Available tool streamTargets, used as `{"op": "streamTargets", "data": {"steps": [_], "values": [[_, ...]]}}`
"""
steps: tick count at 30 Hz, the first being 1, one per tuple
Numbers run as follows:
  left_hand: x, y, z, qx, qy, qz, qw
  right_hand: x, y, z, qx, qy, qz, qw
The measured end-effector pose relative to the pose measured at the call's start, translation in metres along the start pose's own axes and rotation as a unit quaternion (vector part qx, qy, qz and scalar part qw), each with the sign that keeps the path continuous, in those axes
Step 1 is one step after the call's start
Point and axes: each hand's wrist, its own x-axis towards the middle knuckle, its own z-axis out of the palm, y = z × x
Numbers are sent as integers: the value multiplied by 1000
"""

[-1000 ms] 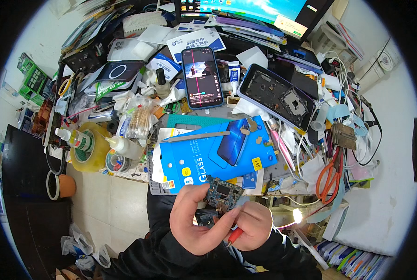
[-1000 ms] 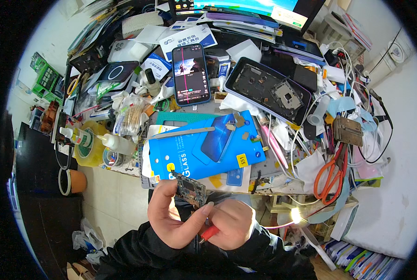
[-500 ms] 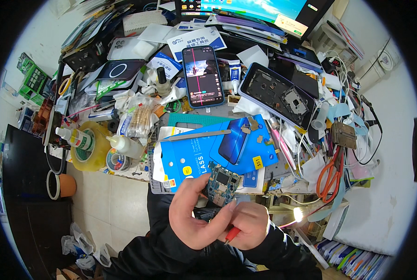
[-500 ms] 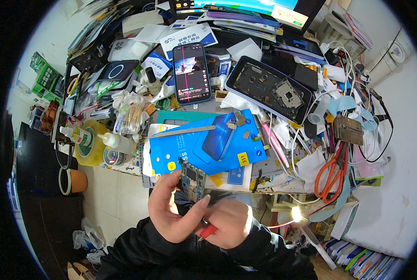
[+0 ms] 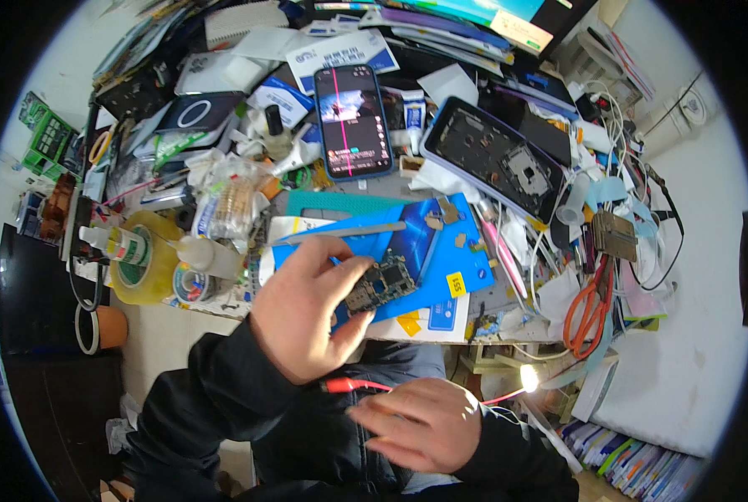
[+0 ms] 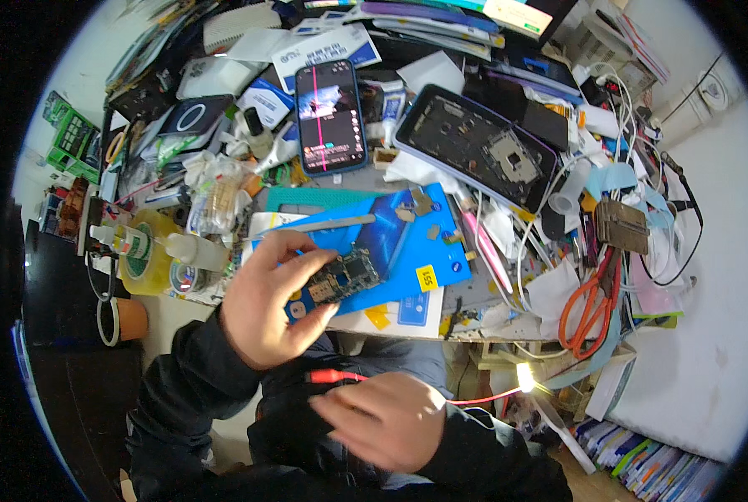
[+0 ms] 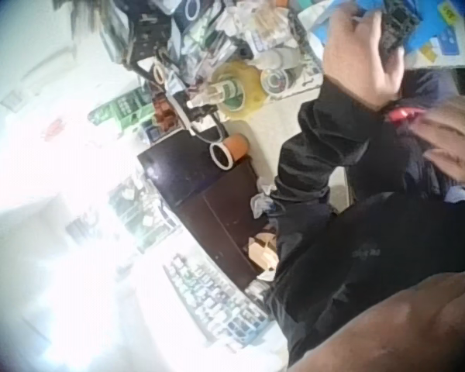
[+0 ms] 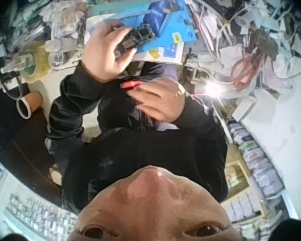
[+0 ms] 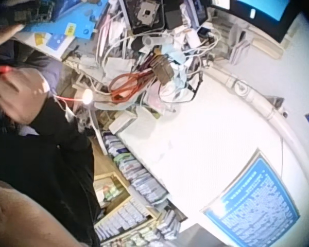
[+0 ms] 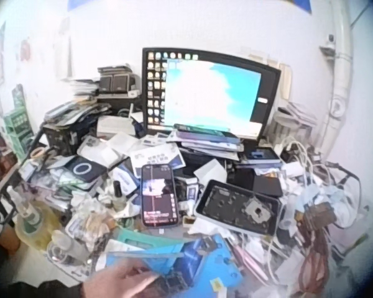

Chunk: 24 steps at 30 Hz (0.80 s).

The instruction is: The person holds a small circuit board with attached wires, rotates it to inspect both sides, and uses a cotton swab to clean a component. The person then places the board on a box and picks up a pair of tweezers.

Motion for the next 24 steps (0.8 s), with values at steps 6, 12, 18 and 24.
{"op": "streamTargets", "data": {"steps": [6, 12, 18, 24], "values": [[5, -7, -8, 48, -24, 35, 998, 56, -28, 15, 165, 171, -256, 937], [14, -22, -11, 133, 34, 31, 990, 84, -60, 55, 260, 351, -241, 867], [22, -27, -7, 298, 79, 49, 950, 83, -43, 44, 278, 320, -285, 860], [25, -23, -8, 333, 63, 70, 938, 75, -37, 46, 250, 316, -281, 871]]}}
